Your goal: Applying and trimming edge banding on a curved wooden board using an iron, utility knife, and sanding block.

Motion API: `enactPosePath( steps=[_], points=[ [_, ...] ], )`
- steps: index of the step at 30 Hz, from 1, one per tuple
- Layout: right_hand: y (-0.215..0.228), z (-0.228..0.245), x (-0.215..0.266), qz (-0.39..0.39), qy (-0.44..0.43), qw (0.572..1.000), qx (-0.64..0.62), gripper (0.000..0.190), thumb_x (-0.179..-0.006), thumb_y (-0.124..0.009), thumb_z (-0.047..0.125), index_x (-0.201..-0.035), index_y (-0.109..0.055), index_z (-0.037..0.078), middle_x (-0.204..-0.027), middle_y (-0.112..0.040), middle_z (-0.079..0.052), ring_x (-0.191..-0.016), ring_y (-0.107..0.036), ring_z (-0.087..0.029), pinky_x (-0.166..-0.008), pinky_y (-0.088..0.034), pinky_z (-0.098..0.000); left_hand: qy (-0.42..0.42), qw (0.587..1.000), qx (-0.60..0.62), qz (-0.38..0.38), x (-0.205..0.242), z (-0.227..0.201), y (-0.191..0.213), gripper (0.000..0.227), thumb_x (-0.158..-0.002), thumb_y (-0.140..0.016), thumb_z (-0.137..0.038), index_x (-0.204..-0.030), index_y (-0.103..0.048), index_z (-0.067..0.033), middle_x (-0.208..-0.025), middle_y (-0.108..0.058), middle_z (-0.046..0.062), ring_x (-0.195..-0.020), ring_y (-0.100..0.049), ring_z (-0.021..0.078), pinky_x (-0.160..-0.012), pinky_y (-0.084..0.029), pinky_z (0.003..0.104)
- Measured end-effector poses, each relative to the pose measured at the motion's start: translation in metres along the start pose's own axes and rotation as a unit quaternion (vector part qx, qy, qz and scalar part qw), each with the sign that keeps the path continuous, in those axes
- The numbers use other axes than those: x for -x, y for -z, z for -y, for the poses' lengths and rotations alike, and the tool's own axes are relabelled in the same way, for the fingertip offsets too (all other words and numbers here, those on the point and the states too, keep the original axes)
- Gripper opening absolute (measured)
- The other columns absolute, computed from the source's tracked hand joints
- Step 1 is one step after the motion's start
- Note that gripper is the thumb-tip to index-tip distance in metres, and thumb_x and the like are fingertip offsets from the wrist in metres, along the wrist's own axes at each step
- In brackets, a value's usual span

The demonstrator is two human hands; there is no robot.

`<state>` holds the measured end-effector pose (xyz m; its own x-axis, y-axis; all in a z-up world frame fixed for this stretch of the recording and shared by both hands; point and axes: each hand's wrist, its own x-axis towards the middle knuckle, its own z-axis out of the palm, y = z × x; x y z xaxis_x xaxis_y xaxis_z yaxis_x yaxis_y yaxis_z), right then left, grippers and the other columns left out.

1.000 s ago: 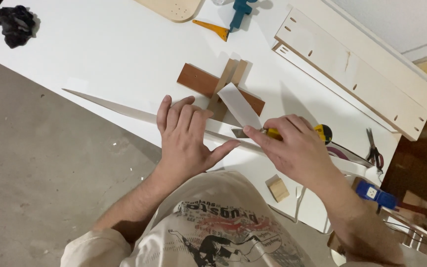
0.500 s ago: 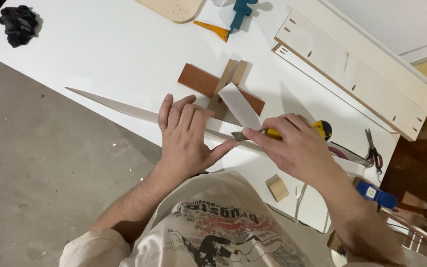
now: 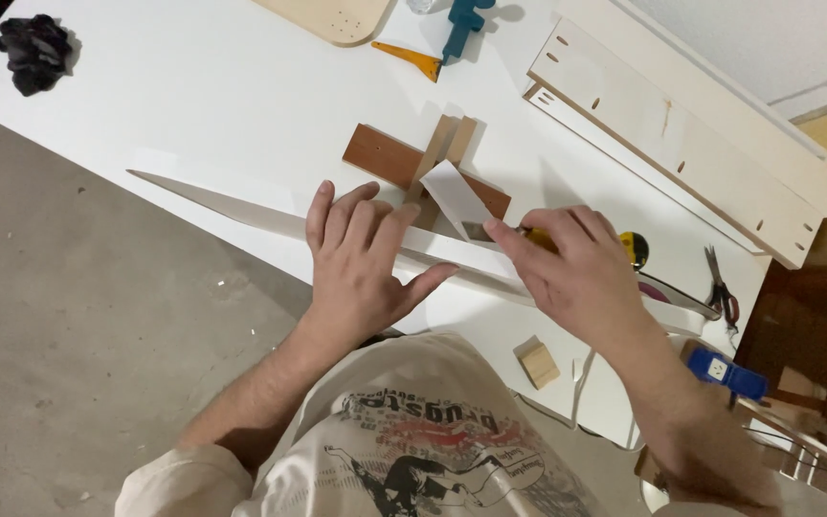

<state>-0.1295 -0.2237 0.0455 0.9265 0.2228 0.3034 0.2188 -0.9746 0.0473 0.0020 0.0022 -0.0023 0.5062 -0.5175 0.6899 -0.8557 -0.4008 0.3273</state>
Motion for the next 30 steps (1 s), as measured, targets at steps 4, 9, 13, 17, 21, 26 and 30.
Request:
enactPosePath(
  steps=[4, 9, 13, 17, 21, 26, 30],
  points=[
    [-0.010, -0.001, 0.008, -0.071, -0.063, 0.994, -0.053, 0.040, -0.106, -0.066, 0.004, -0.143, -0.062, 0.018, -0.110, -0.059, -0.011, -0.090, -0.055, -0.028, -0.086, -0.051, -0.0420, -0.065, 0.998, 0.009, -0.001, 0.003, 0.007, -0.002, 0.040, -0.102, -0.080, -0.042, -0.134, -0.066, -0.0218, -0.124, -0.067, 0.011, -0.126, -0.061, 0.0363, -0.120, -0.022, 0.057],
    [-0.016, -0.002, 0.008, -0.113, -0.118, 0.982, -0.093, 0.033, -0.110, -0.063, 0.006, -0.142, -0.065, 0.013, -0.114, -0.056, -0.011, -0.092, -0.055, -0.029, -0.094, -0.051, -0.0417, -0.159, 0.976, 0.119, 0.087, 0.020, 0.008, -0.008, 0.054, -0.098, -0.091, -0.023, -0.142, -0.060, -0.0200, -0.154, -0.053, 0.008, -0.150, -0.034, 0.0337, -0.126, -0.015, 0.062],
    [-0.014, 0.000, 0.004, -0.146, -0.135, 0.972, -0.122, 0.032, -0.105, -0.065, 0.011, -0.135, -0.074, 0.014, -0.099, -0.060, -0.008, -0.088, -0.066, -0.027, -0.075, -0.062, -0.0379, -0.113, 0.978, 0.176, -0.019, 0.022, 0.009, -0.012, 0.024, -0.090, -0.080, -0.033, -0.110, -0.080, -0.0176, -0.121, -0.072, 0.005, -0.115, -0.067, 0.0308, -0.104, -0.050, 0.048],
    [-0.016, 0.001, 0.007, -0.143, -0.141, 0.972, -0.118, 0.031, -0.103, -0.067, 0.014, -0.133, -0.075, 0.016, -0.097, -0.061, -0.006, -0.088, -0.066, -0.025, -0.075, -0.062, -0.0352, -0.126, 0.990, 0.067, -0.019, 0.017, 0.015, -0.012, 0.017, -0.093, -0.079, -0.025, -0.110, -0.081, -0.0224, -0.115, -0.071, 0.003, -0.110, -0.066, 0.0260, -0.098, -0.050, 0.043],
    [-0.017, 0.002, 0.006, -0.143, -0.140, 0.973, -0.112, 0.031, -0.104, -0.066, 0.015, -0.133, -0.074, 0.017, -0.099, -0.063, -0.006, -0.088, -0.066, -0.024, -0.075, -0.064, -0.0369, -0.141, 0.978, 0.154, 0.002, 0.012, 0.020, -0.009, 0.010, -0.094, -0.077, -0.019, -0.103, -0.081, -0.0214, -0.111, -0.072, 0.000, -0.108, -0.068, 0.0225, -0.096, -0.051, 0.040],
    [-0.009, -0.001, 0.004, -0.100, -0.037, 0.988, -0.116, 0.030, -0.104, -0.060, 0.015, -0.129, -0.074, 0.025, -0.096, -0.062, -0.005, -0.086, -0.065, -0.027, -0.078, -0.060, -0.0386, -0.075, 0.994, 0.078, -0.028, -0.007, 0.028, 0.003, 0.052, -0.082, -0.086, -0.051, -0.103, -0.072, -0.0064, -0.106, -0.070, 0.009, -0.106, -0.067, 0.0312, -0.096, -0.052, 0.047],
    [-0.005, 0.001, 0.003, -0.048, 0.040, 0.994, -0.095, 0.025, -0.102, -0.060, 0.019, -0.124, -0.072, 0.025, -0.099, -0.063, -0.007, -0.090, -0.067, -0.026, -0.083, -0.058, -0.0374, -0.039, 0.997, 0.062, -0.020, -0.012, 0.009, 0.006, 0.069, -0.078, -0.082, -0.066, -0.100, -0.069, -0.0018, -0.099, -0.068, 0.013, -0.104, -0.068, 0.0345, -0.099, -0.051, 0.052]
  ],
)
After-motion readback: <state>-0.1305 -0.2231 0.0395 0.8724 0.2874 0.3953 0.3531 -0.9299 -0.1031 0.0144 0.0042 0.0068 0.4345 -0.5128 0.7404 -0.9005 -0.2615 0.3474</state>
